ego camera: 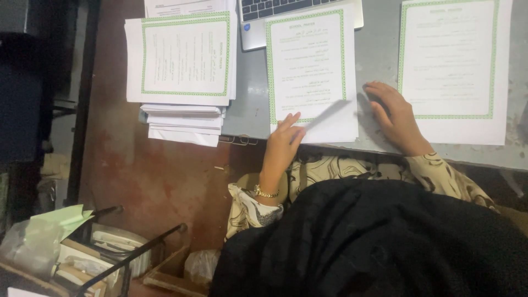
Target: Sorting and organizing printed documents into different stacks on a desk.
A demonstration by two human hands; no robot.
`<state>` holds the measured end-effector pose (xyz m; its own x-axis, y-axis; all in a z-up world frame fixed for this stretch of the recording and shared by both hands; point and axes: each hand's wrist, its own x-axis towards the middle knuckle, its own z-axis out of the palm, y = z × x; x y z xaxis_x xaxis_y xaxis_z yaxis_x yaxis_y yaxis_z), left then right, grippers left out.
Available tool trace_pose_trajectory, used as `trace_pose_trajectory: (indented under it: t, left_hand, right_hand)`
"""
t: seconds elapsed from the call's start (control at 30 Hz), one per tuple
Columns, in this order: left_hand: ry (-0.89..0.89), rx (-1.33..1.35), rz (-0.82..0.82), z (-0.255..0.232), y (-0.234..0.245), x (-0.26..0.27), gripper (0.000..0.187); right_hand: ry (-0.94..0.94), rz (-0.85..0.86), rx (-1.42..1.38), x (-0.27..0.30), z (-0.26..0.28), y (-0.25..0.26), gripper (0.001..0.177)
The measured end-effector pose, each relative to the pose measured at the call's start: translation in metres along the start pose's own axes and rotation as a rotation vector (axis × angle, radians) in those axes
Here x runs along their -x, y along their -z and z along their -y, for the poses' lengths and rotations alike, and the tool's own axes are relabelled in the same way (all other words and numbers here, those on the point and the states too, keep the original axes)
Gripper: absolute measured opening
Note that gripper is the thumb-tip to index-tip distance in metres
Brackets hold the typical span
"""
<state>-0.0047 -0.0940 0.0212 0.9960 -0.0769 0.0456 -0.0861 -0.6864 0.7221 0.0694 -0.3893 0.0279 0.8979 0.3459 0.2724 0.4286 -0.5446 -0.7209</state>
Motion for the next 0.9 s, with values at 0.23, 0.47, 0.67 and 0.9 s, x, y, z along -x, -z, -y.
trace_pose_trajectory:
  t: [0.23,0.47,0.67,0.9]
  left_hand:
    - [0.118,-0.219,-0.010,-0.030,0.007,0.000,0.072]
    - [0.297,-0.099,-0.117,-0.013,0.015,0.000,0.059]
    - [0.267,-0.049,-0.426,0.031,0.001,0.001,0.031]
    - [0.350,0.190,-0.601,0.099,-0.016,-0.001,0.036]
  right_hand:
    - [0.012,0.013,0.048,0.003,0.001,-0.002,0.032]
    - [-0.005,0.031,0.058,0.000,0.012,0.003,0.031]
    - [0.009,0.020,0.059,0.003,0.001,-0.001,0.034]
    - [0.058,-0.096,0.014,0.005,0.000,-0.004,0.038]
